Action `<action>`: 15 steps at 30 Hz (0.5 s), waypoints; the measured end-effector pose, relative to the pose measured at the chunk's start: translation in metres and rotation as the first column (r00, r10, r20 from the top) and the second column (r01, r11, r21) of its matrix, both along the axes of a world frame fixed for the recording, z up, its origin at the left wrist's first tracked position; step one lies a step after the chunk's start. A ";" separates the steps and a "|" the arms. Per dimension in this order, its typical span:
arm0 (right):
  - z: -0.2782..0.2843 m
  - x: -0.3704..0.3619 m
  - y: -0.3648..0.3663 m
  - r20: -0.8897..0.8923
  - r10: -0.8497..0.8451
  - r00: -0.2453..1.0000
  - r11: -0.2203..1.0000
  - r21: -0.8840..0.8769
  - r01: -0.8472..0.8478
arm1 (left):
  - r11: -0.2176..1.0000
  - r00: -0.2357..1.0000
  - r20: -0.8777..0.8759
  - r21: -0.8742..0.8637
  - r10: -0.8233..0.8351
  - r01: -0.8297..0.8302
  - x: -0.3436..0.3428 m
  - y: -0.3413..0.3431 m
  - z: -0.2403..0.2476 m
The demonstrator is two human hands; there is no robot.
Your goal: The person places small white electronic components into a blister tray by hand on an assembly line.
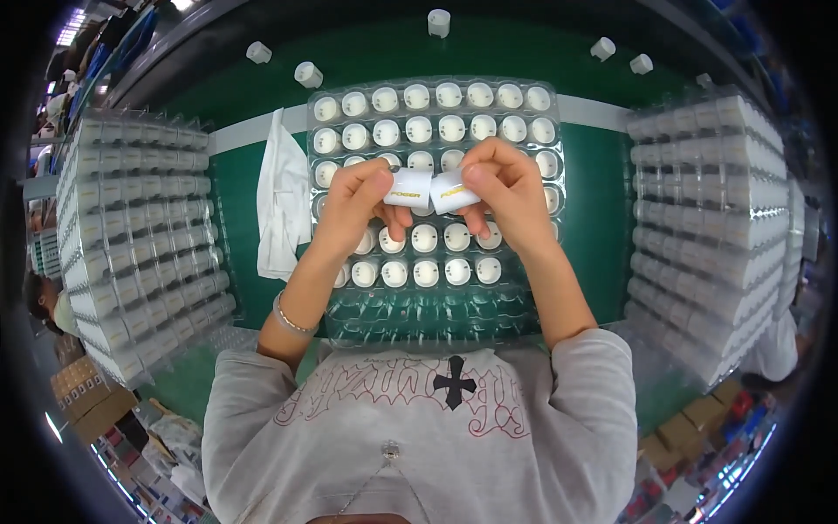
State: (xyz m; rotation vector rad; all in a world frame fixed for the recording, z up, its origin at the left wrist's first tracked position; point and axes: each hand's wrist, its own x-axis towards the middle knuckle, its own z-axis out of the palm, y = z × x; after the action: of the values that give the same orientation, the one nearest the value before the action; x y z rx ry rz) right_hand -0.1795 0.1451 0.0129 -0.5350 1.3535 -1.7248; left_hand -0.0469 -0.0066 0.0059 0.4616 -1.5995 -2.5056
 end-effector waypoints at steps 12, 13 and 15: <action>-0.004 0.001 -0.007 -0.562 -0.112 0.819 0.965 -0.257 -0.045 | 0.653 0.911 -0.399 -0.664 0.102 -0.364 -0.005 0.008 -0.002; -0.004 0.001 -0.007 -0.561 -0.113 0.820 0.966 -0.254 -0.041 | 0.656 0.913 -0.397 -0.663 0.100 -0.360 -0.005 0.010 -0.003; 0.000 0.000 -0.004 -0.561 -0.116 0.819 0.959 -0.278 -0.054 | 0.846 0.879 -0.431 -0.373 0.205 -0.380 -0.008 0.015 -0.005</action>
State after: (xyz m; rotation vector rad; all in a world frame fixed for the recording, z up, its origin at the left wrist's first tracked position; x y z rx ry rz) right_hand -0.1794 0.1414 0.0131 -1.2896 1.5241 -1.8766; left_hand -0.0549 0.0082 0.0012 0.1376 -1.7116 -1.7788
